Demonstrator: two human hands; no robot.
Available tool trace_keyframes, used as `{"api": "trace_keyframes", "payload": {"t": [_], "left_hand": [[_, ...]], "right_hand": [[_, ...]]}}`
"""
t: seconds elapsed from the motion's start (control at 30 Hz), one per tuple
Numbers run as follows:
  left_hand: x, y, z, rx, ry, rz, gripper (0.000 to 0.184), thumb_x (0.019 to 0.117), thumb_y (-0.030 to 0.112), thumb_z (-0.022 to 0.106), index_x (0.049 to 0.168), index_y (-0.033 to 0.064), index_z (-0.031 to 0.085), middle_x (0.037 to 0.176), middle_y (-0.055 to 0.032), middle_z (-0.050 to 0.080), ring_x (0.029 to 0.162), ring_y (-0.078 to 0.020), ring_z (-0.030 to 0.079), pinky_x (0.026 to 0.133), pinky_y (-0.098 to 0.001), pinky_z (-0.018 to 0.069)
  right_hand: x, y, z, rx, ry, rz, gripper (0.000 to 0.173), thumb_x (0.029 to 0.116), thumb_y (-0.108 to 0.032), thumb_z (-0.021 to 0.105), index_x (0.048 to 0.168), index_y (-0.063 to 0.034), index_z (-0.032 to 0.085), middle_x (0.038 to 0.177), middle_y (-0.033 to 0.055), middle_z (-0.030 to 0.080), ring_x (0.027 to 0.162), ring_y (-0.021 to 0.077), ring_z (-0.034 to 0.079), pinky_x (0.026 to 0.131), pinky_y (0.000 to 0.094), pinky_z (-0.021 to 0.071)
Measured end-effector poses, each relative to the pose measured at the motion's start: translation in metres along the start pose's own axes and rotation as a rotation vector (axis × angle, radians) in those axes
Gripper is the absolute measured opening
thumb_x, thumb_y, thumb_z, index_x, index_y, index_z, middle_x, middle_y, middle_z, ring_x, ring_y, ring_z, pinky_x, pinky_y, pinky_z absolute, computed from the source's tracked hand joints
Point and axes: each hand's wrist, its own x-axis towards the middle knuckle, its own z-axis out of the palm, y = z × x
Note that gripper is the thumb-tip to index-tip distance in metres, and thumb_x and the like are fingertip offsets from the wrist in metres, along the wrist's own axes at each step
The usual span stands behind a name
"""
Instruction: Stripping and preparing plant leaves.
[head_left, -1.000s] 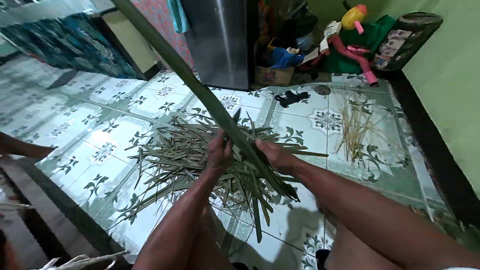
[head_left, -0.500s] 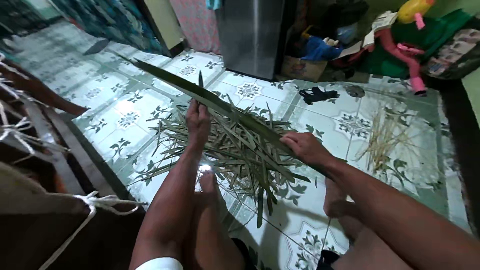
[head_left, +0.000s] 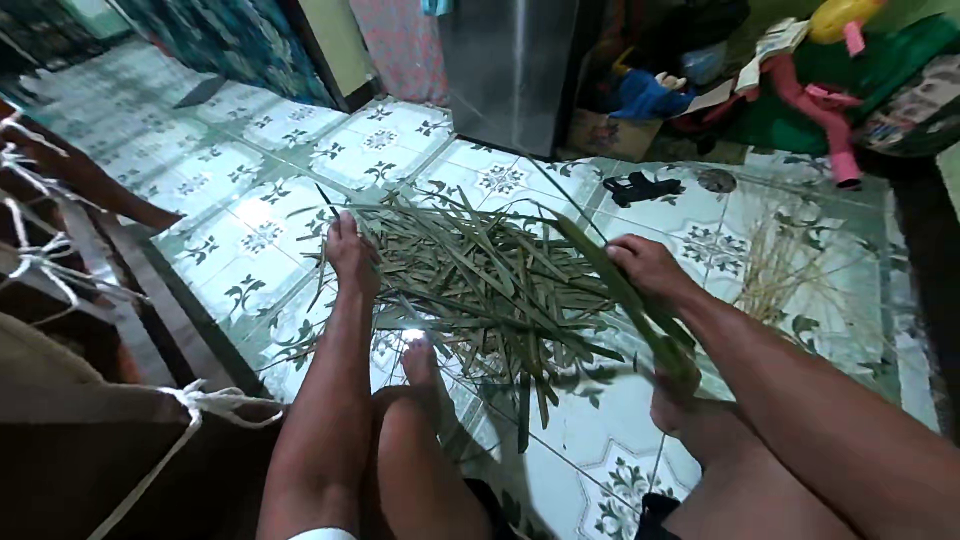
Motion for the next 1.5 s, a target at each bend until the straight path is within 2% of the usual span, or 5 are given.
{"api": "trace_keyframes", "payload": {"t": [0.2,0.53,0.87,1.13,1.5], "left_hand": [[-0.02,-0.003,0.025,0.04,-0.238,0.037,0.027,0.1095,0.034,0.044,0.124,0.0142,0.055,0.062,0.0088,0.039,0.045,-0.0045,0.039,0.044,-0.023,0.0407],[-0.13,-0.013,0.115,0.167,-1.238,0.0,0.05,0.108,0.024,0.046,0.157,0.016,0.037,0.074,-0.0023,0.056,0.057,-0.0104,0.051,0.052,-0.0262,0.0465],[-0.086,0.006,0.101,-0.284,-0.882,-0.087,0.037,0.1087,0.033,0.041,0.142,0.0205,0.051,0.066,0.0056,0.048,0.047,-0.0049,0.047,0.045,-0.0206,0.045],[-0.14,-0.001,0.12,0.068,-1.291,-0.118,0.039,0.1054,0.016,0.052,0.144,0.0126,0.054,0.08,0.0006,0.061,0.057,-0.0049,0.05,0.052,-0.021,0.0444],[-0.129,0.007,0.101,0.045,-1.217,-0.14,0.03,0.1008,0.014,0.055,0.13,0.0054,0.058,0.071,0.0041,0.06,0.055,-0.0035,0.054,0.052,-0.0191,0.0474]], "right_hand": [[0.024,-0.02,0.006,0.031,0.155,-0.021,0.028,0.1056,-0.019,0.057,0.119,0.0027,0.068,0.119,0.0237,0.064,0.106,0.0355,0.063,0.095,0.0544,0.0498],[-0.016,-0.064,0.014,0.159,-0.112,-0.151,0.022,0.1048,-0.017,0.057,0.112,-0.004,0.073,0.081,0.0065,0.068,0.061,0.0117,0.058,0.059,0.0307,0.0522],[-0.026,-0.042,0.001,0.193,-0.453,-0.072,0.027,0.1083,-0.021,0.05,0.113,-0.0028,0.068,0.079,0.0005,0.066,0.067,0.0066,0.064,0.066,0.0252,0.0575],[-0.041,-0.082,0.018,0.549,-0.255,0.002,0.021,0.106,-0.011,0.048,0.113,-0.0026,0.065,0.069,-0.003,0.06,0.052,0.0041,0.053,0.051,0.0193,0.0486],[-0.055,-0.085,0.016,0.706,-0.419,0.036,0.024,0.1078,-0.015,0.043,0.113,-0.0035,0.064,0.063,-0.0071,0.05,0.047,0.0013,0.043,0.046,0.017,0.0415]]}}
